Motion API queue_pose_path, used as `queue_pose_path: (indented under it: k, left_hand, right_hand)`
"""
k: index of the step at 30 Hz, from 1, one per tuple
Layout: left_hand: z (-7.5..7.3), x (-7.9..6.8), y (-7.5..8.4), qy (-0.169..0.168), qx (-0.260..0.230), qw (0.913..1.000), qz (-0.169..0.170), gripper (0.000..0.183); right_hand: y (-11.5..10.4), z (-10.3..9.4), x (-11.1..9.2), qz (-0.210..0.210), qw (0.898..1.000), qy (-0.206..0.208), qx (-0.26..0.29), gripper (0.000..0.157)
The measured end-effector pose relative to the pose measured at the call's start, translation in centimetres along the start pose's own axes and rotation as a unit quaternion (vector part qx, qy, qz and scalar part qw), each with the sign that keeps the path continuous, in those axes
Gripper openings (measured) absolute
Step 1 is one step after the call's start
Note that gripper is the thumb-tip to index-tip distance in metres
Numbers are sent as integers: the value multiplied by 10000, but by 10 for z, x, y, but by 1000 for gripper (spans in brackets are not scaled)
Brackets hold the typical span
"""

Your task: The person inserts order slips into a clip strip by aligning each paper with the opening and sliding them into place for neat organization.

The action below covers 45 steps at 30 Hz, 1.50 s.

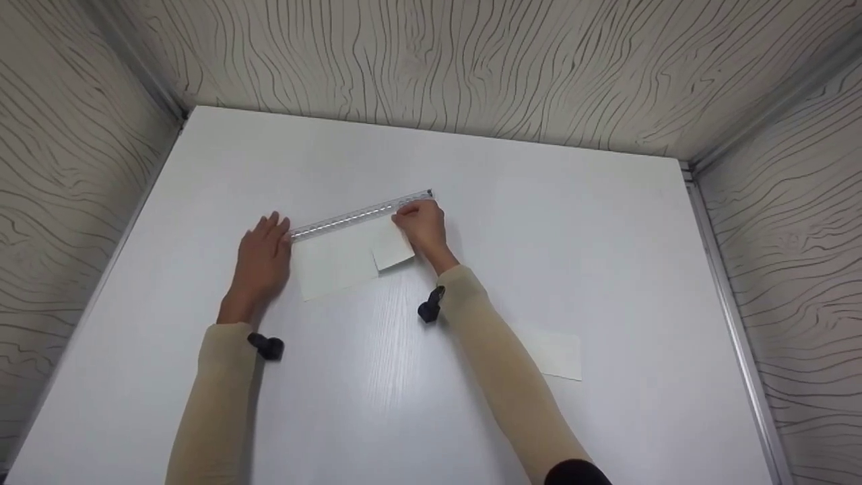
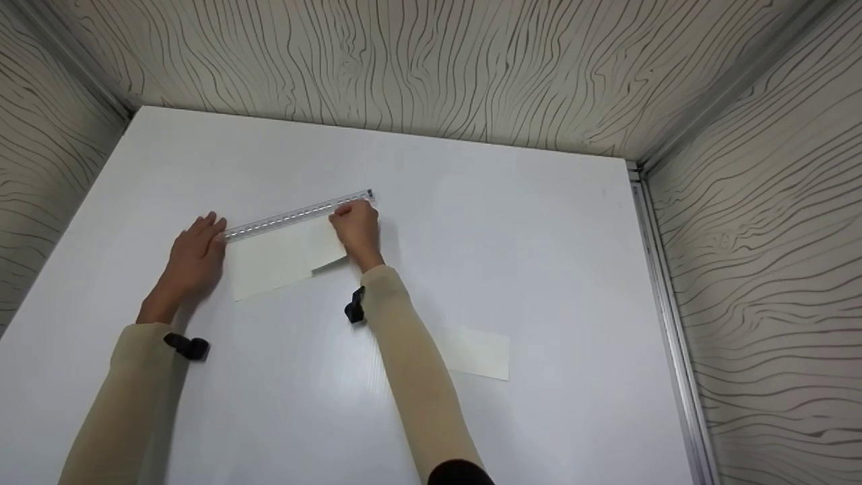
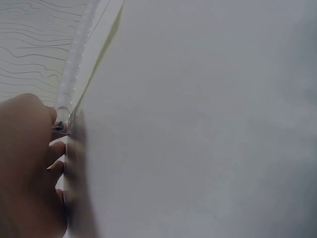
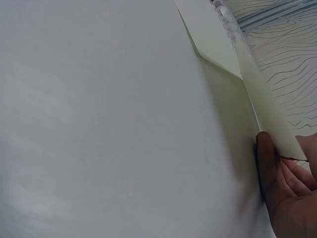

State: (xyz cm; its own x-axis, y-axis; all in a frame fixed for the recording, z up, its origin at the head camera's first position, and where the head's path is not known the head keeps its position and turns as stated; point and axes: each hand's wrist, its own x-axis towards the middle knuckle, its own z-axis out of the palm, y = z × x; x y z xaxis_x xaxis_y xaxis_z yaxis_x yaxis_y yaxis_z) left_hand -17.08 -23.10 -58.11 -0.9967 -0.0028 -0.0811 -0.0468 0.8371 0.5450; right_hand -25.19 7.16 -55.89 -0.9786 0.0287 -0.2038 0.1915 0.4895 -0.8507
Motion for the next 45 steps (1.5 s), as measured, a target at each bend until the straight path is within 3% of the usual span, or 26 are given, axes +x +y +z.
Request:
queue_pose_path:
  k: [14,28,45]
  left_hand:
    - [0,1,3,-111,-28,9998,-142,60]
    - [1,2,3,-99,-32,9999,-124,60]
    - [-1,0,1,-76,-14,9999,-106,60]
  right_hand:
    - [-2,-1,-1,-43,10000,-37,0,15]
    - [-4,-9,-4,-308,9980,113,-541,22]
    - [0,-21,-10,-414,9986,119,-322,20]
